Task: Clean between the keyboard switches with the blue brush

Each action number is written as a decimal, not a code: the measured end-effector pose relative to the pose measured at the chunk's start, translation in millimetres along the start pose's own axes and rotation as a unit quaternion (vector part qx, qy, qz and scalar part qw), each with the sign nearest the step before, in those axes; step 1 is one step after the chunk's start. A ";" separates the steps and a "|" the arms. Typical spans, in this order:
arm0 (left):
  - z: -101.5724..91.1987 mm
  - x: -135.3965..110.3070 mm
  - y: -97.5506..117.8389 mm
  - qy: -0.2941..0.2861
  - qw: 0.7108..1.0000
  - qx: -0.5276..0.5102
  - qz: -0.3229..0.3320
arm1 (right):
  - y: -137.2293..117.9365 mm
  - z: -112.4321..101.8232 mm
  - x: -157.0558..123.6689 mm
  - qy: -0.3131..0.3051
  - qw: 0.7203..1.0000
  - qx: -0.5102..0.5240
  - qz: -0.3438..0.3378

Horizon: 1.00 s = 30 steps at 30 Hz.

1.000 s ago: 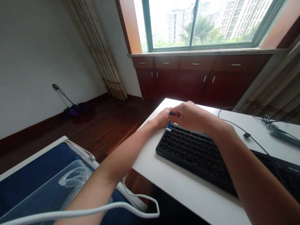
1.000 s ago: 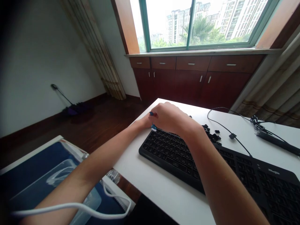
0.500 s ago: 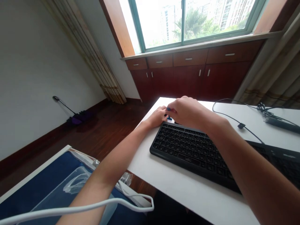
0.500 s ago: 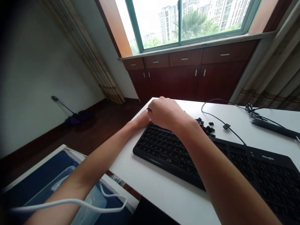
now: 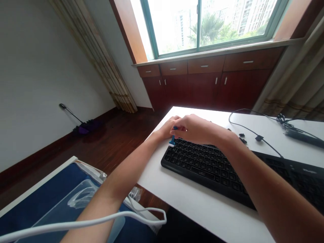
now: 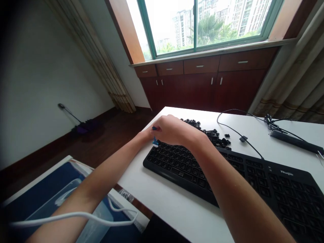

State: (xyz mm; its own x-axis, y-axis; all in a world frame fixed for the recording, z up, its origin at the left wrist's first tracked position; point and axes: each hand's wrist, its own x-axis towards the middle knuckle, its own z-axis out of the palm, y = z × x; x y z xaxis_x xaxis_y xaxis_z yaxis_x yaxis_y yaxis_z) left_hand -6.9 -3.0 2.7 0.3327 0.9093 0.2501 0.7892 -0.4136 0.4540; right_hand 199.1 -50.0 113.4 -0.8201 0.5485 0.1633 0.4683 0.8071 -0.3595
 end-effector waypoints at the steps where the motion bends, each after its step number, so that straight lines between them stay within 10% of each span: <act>1: 0.9 0.5 -0.8 0.004 1.000 -0.001 0.003 | -0.6 1.5 1.0 0.010 1.000 -0.020 0.007; 7: 6.8 3.2 -4.5 0.052 0.998 -0.034 0.010 | -0.7 6.8 5.9 0.102 0.991 -0.070 0.050; 12: 3.3 2.3 -10.4 0.025 0.998 -0.039 0.041 | 3.2 11.4 7.9 0.054 0.997 0.056 0.021; 18: 4.9 3.8 -22.5 0.077 0.995 0.001 0.065 | 6.8 13.3 8.4 0.143 0.983 -0.092 0.064; 25: 2.2 2.9 -20.2 0.090 0.993 -0.070 0.039 | 15.3 12.2 7.3 0.067 0.995 0.038 0.056; 30: -0.1 2.5 -23.0 0.125 0.992 -0.004 0.027 | 16.1 7.6 6.0 0.147 0.985 -0.037 0.083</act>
State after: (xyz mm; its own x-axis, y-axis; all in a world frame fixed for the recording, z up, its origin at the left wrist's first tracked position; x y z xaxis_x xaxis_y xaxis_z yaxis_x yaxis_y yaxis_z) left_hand -24.2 8.7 -7.0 0.2354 0.8465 0.4775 0.7693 -0.4625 0.4407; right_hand 199.2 -35.5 101.6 -0.6052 0.7045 0.3706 0.6193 0.7092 -0.3369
